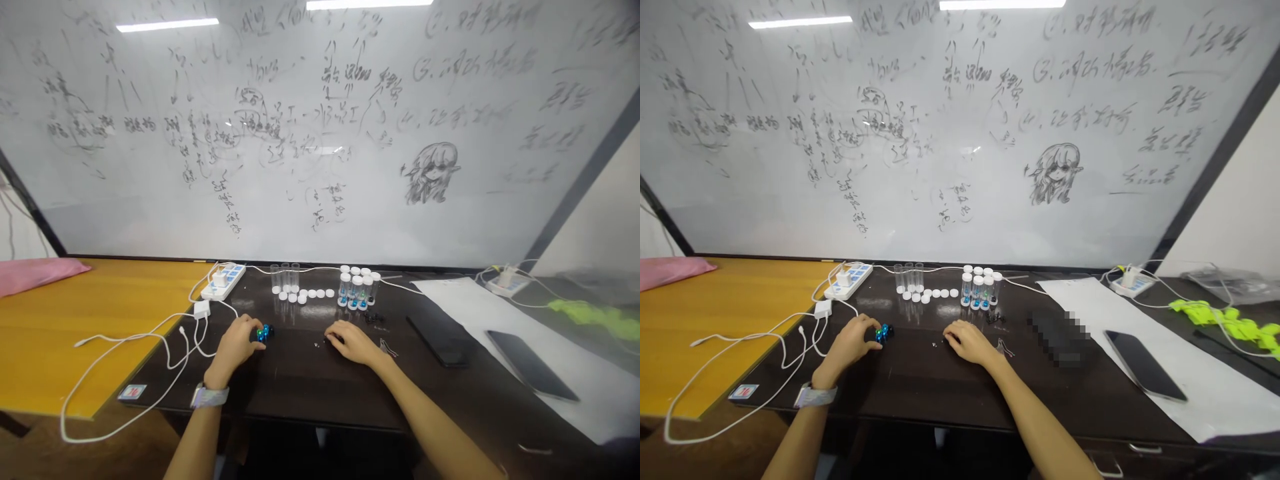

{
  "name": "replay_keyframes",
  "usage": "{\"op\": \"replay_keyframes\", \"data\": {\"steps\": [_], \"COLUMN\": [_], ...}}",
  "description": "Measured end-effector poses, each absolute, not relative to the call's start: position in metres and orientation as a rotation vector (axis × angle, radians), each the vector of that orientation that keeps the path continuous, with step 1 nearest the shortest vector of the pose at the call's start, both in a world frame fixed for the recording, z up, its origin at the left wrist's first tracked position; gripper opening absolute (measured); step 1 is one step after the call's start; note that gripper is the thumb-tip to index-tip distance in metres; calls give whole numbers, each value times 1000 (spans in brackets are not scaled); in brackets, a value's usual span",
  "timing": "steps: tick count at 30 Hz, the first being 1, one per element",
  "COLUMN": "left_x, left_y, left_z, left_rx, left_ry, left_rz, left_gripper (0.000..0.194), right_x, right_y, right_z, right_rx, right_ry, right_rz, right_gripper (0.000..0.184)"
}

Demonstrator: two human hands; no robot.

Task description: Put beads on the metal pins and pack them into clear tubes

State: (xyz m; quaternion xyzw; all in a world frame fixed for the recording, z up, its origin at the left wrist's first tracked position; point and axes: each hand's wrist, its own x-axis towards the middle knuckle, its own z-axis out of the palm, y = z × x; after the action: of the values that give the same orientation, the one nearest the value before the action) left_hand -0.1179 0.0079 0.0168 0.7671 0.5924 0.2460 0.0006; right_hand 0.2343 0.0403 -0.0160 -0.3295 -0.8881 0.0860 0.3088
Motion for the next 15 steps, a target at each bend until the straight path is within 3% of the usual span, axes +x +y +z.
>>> {"op": "replay_keyframes", "data": {"steps": [6, 15], "left_x": [-99, -97], "left_y": [2, 4], "left_z": [22, 26], "left_rx": [2213, 1964], "left_ry": [2088, 2041], "left_rz": [611, 856], "left_gripper": [26, 14], "right_x": [235, 247], "right_y": [41, 50], "right_z": [-16, -7], "right_rx": [-912, -953], "right_ry": [-2353, -2129], "right_rz": [216, 292], "right_gripper": [20, 21]}}
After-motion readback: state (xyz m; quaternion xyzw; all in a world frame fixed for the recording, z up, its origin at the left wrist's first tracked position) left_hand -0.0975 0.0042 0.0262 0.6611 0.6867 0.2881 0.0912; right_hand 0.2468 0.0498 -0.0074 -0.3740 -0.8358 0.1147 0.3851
